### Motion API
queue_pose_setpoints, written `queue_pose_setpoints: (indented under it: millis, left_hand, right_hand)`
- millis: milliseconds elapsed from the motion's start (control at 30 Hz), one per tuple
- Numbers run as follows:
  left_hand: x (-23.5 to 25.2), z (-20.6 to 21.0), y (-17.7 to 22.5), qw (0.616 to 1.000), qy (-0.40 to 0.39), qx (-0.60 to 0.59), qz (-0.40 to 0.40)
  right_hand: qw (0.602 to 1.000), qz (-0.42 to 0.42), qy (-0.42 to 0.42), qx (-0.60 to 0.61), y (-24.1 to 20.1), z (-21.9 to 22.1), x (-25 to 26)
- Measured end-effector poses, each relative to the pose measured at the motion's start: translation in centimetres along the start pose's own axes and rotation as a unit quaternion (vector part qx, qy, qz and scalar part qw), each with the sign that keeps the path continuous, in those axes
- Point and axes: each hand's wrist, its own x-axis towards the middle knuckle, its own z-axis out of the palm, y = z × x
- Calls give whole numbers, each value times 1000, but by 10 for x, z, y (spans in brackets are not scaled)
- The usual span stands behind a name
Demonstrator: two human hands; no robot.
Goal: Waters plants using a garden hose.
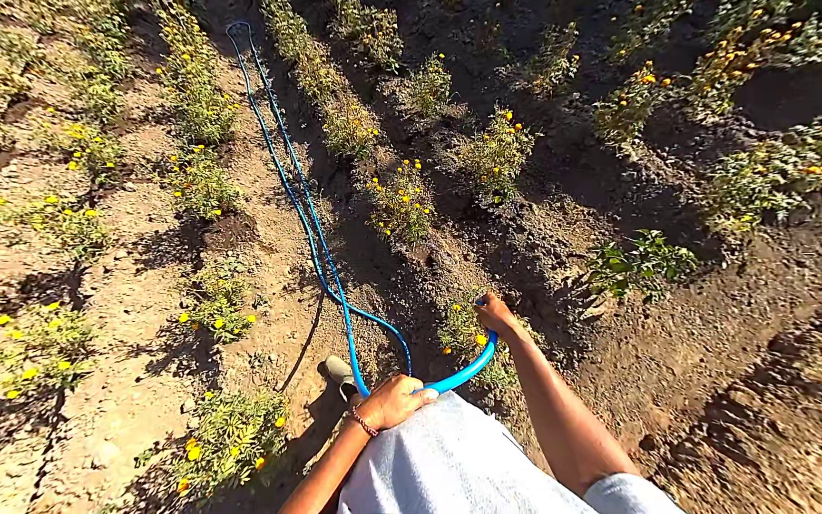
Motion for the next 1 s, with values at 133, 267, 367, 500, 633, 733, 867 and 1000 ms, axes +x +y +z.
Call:
queue_pose_setpoints:
  millis: [133,267,367,500,633,733,867,1000]
  left_hand:
    - [0,0,0,1000,-4,1,-2]
    - [-1,1,0,1000,0,-2,0]
    - [-1,1,0,1000,0,-1,0]
    - [-2,1,1,1000,4,-2,2]
    - [-4,0,2,1000,-1,6,0]
    - [-6,0,1,1000,0,9,6]
    - [-5,2,-3,1000,1,13,0]
    - [-4,2,-2,1000,2,3,4]
  right_hand:
    - [999,12,-7,-39,6,3,5]
    - [999,16,-10,-44,8,5,4]
    - [999,19,-12,-37,10,6,4]
    - [999,27,-14,-16,11,8,6]
    - [1000,20,-16,2,8,8,4]
    - [999,-24,-19,33,2,6,-3]
    - [999,-20,-12,42,-4,3,-6]
    - [1000,-3,-8,17,2,5,0]
